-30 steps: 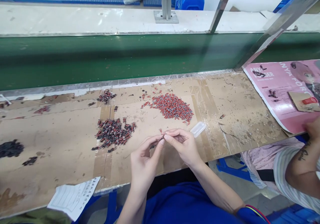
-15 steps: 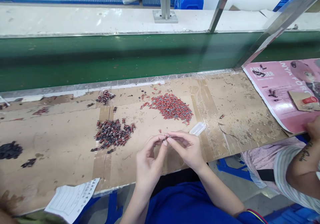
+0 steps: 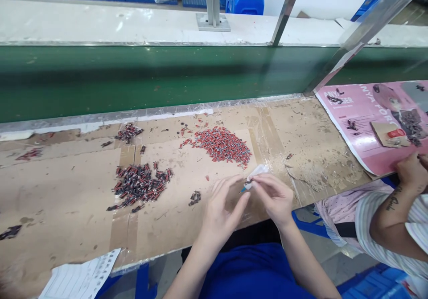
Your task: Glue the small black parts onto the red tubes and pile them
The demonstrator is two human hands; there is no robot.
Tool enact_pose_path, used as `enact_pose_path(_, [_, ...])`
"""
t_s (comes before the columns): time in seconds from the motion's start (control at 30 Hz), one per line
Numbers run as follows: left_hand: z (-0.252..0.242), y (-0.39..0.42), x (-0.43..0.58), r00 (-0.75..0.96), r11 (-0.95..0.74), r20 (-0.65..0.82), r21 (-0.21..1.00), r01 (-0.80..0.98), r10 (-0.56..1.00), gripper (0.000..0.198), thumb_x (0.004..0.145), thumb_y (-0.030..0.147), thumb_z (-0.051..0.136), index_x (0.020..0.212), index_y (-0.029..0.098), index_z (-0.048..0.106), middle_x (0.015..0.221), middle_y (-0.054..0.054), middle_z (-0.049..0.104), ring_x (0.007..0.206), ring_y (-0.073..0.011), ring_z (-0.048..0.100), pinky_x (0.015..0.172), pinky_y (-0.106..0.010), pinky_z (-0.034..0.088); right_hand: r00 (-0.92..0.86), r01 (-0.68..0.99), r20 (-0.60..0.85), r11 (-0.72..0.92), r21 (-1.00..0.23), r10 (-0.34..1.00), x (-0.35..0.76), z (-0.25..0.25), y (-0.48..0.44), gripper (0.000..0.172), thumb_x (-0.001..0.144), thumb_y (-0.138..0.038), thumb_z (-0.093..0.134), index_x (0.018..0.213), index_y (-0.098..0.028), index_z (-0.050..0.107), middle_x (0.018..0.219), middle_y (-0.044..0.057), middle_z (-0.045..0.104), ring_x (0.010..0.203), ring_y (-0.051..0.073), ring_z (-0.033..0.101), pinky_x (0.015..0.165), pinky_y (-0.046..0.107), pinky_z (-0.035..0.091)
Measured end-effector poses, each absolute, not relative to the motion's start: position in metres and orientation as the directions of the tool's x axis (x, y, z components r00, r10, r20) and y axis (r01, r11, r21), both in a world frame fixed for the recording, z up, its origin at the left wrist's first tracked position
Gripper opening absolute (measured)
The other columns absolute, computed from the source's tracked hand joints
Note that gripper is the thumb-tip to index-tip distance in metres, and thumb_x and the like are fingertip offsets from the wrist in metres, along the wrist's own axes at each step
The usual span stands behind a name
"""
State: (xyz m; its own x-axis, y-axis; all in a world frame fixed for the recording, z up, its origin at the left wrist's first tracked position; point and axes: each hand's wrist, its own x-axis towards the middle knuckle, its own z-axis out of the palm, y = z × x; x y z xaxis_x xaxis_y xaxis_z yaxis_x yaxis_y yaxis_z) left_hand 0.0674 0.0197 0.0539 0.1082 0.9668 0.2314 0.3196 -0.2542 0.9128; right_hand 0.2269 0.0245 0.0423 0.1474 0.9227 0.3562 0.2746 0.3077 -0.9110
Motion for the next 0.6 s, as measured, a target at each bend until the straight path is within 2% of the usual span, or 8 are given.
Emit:
enact_pose_path(0.07, [0.052,0.025,0.057,0.109,-0.27,0.247,0.86,0.433,0.963,0.031,0.088,0.031,0.059,0.118,0.022,0.061,0.112,-0.009,0.07,0.104,-0.0222,0.064,0.09,-0.038,0.051,0.294,0.431,0.362,0.215,-0.876,0.885,0.248,0.04,0.028,0.012,0.084,-0.021,0.068,0.092,-0.024,0.076,0.09,0.005,0.076,0.084,0.021,0.071,0.081,0.038,0.059])
enact_pose_path(0.13, [0.046,0.03,0.04,0.058,-0.266,0.282,0.788,0.555,0.958,0.025,0.091,0.029,0.053,0.113,0.022,0.063,0.109,-0.008,0.07,0.102,-0.0214,0.064,0.09,-0.037,0.05,0.392,0.568,0.399,0.123,-0.814,0.829,0.27,0.038,0.031,0.014,0.086,-0.026,0.065,0.093,-0.021,0.076,0.092,0.008,0.076,0.087,0.023,0.071,0.083,0.041,0.059])
enact_pose_path(0.17, [0.042,0.033,0.03,0.038,-0.262,0.303,0.745,0.613,0.952,0.022,0.092,0.028,0.05,0.107,0.022,0.065,0.104,-0.007,0.071,0.1,-0.0213,0.064,0.089,-0.037,0.05,0.381,0.642,0.433,0.103,-0.76,0.817,0.28,0.038,0.032,0.016,0.087,-0.028,0.064,0.094,-0.02,0.076,0.094,0.009,0.076,0.09,0.024,0.071,0.084,0.043,0.058])
enact_pose_path(0.23, [0.033,0.035,0.01,0.016,-0.229,0.312,0.659,0.716,0.95,0.022,0.093,0.031,0.047,0.096,0.023,0.068,0.096,-0.006,0.071,0.094,-0.0222,0.064,0.086,-0.037,0.049,0.266,0.776,0.5,0.125,-0.619,0.824,0.295,0.038,0.034,0.018,0.087,-0.029,0.064,0.1,-0.021,0.075,0.104,0.011,0.074,0.1,0.027,0.068,0.089,0.047,0.056])
enact_pose_path(0.33, [0.021,0.031,-0.017,0.024,-0.183,0.269,0.583,0.792,0.963,0.029,0.092,0.041,0.046,0.088,0.023,0.068,0.091,-0.007,0.072,0.088,-0.0243,0.064,0.082,-0.038,0.049,-0.073,0.835,0.484,0.319,-0.448,0.872,0.303,0.037,0.037,0.031,0.087,-0.033,0.068,0.116,-0.024,0.069,0.122,0.011,0.067,0.115,0.03,0.058,0.098,0.054,0.049])
enact_pose_path(0.43, [0.013,0.024,-0.033,-0.004,-0.119,0.213,0.562,0.818,0.977,0.036,0.092,0.048,0.043,0.085,0.023,0.068,0.088,-0.007,0.073,0.083,-0.025,0.065,0.078,-0.038,0.05,-0.341,0.784,0.348,0.468,-0.408,0.873,0.3,0.031,0.044,0.044,0.087,-0.032,0.068,0.13,-0.027,0.06,0.129,0.009,0.063,0.124,0.032,0.048,0.103,0.057,0.044])
enact_pose_path(0.5, [0.011,0.021,-0.038,-0.002,-0.104,0.183,0.567,0.817,0.983,0.037,0.091,0.048,0.044,0.085,0.023,0.069,0.088,-0.007,0.074,0.084,-0.0251,0.066,0.078,-0.037,0.051,-0.404,0.772,0.286,0.491,-0.404,0.869,0.295,0.028,0.051,0.041,0.088,-0.027,0.067,0.128,-0.026,0.061,0.125,0.009,0.065,0.124,0.033,0.045,0.102,0.057,0.044])
enact_pose_path(0.6, [0.009,0.022,-0.036,0.052,-0.116,0.127,0.566,0.817,0.99,0.032,0.088,0.044,0.047,0.086,0.023,0.071,0.088,-0.007,0.074,0.085,-0.0256,0.067,0.079,-0.038,0.051,-0.406,0.762,0.246,0.475,-0.439,0.88,0.291,0.027,0.058,0.027,0.089,-0.027,0.065,0.116,-0.024,0.066,0.11,0.01,0.069,0.116,0.032,0.049,0.099,0.056,0.045])
